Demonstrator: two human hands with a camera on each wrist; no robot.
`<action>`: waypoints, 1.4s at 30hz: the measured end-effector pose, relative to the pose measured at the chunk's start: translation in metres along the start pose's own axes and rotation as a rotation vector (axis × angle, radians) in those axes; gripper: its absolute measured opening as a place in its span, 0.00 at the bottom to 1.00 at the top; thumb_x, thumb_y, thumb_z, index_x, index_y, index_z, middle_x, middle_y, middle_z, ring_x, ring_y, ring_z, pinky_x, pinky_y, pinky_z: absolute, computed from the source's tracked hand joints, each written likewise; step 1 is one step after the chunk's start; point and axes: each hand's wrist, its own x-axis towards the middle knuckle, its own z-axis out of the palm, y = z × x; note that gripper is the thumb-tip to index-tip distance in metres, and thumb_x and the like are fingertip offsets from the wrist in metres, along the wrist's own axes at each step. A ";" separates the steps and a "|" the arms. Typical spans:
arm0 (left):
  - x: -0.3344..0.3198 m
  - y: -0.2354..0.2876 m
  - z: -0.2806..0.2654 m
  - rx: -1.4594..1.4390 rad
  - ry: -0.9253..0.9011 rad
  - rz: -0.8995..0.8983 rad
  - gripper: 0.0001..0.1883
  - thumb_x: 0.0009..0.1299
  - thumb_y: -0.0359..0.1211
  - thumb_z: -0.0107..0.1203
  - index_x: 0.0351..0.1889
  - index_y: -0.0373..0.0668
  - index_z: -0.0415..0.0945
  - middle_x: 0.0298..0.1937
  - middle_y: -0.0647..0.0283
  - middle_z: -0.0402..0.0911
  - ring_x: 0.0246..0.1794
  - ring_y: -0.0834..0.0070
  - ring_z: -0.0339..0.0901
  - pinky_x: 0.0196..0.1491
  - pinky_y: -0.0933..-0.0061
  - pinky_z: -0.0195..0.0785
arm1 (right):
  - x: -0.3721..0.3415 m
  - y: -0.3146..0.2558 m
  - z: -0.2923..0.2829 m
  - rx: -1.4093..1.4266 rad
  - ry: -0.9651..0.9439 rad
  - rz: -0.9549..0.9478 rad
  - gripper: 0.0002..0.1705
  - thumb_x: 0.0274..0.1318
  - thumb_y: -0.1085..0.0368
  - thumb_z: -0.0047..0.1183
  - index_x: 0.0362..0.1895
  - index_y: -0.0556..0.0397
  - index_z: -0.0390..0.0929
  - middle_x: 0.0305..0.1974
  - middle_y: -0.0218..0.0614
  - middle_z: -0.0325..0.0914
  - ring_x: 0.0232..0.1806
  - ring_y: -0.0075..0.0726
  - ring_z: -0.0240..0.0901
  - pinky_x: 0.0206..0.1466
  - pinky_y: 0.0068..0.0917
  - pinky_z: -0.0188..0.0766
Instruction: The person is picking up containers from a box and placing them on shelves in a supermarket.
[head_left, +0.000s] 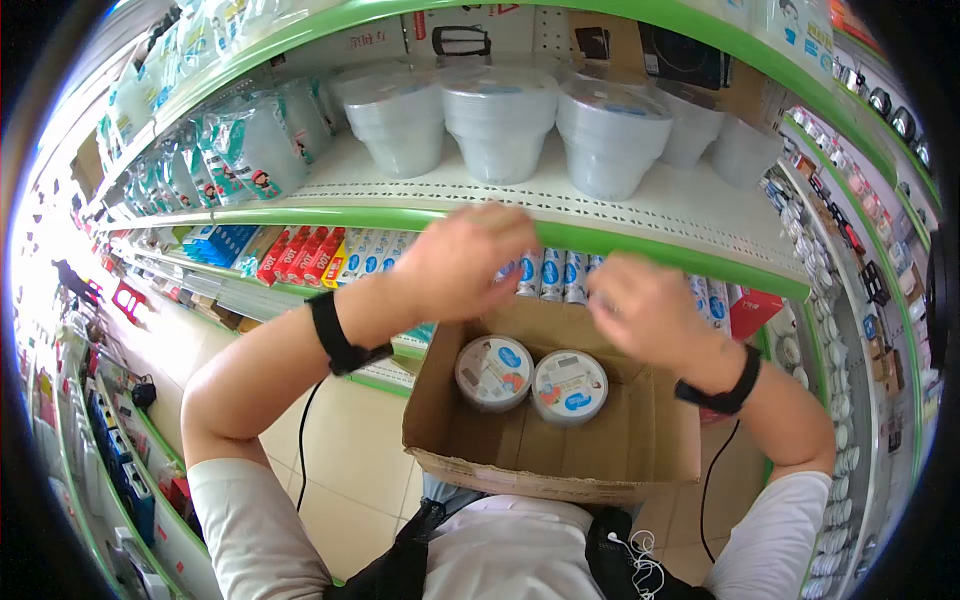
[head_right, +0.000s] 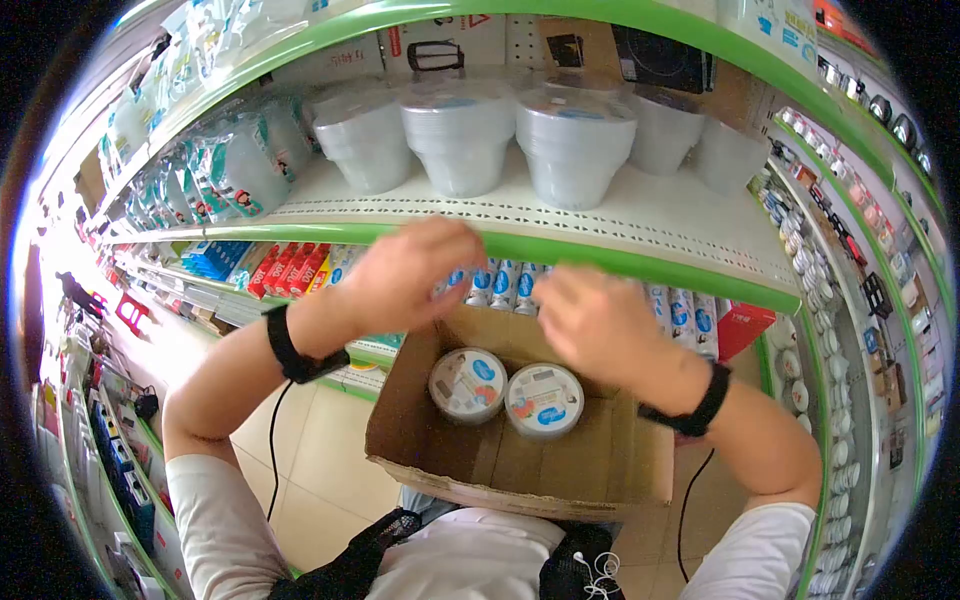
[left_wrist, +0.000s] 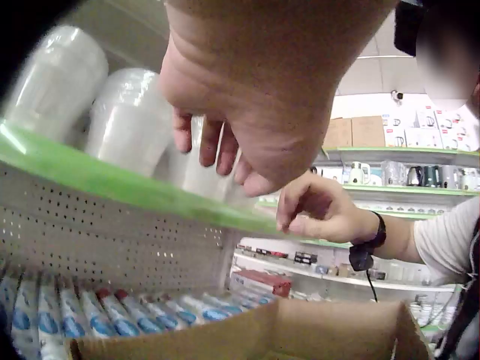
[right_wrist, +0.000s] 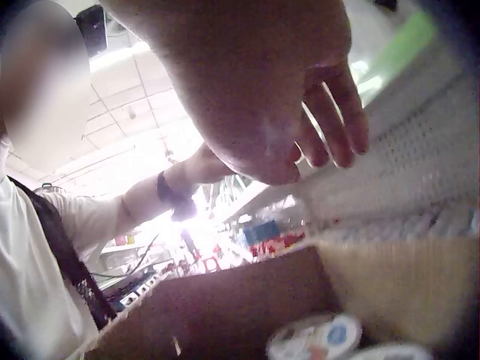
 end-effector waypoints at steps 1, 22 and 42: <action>0.011 -0.005 -0.012 0.046 0.133 -0.008 0.19 0.63 0.32 0.63 0.52 0.45 0.75 0.55 0.56 0.77 0.56 0.53 0.76 0.59 0.52 0.72 | 0.016 0.009 -0.016 -0.074 0.091 0.009 0.17 0.54 0.63 0.62 0.48 0.48 0.75 0.43 0.39 0.76 0.43 0.47 0.77 0.43 0.44 0.77; 0.047 -0.041 -0.043 0.469 0.355 -0.144 0.31 0.56 0.37 0.73 0.60 0.50 0.75 0.58 0.64 0.80 0.60 0.58 0.76 0.59 0.55 0.72 | 0.044 0.073 -0.059 -0.386 0.307 0.200 0.36 0.46 0.62 0.72 0.62 0.41 0.74 0.54 0.35 0.77 0.56 0.51 0.75 0.56 0.46 0.70; -0.069 0.040 0.021 0.229 -0.311 0.062 0.33 0.47 0.41 0.76 0.52 0.49 0.77 0.57 0.69 0.80 0.60 0.68 0.76 0.69 0.48 0.64 | -0.095 0.004 -0.079 0.060 -0.403 0.059 0.36 0.32 0.61 0.76 0.53 0.39 0.78 0.49 0.33 0.74 0.50 0.47 0.73 0.52 0.44 0.72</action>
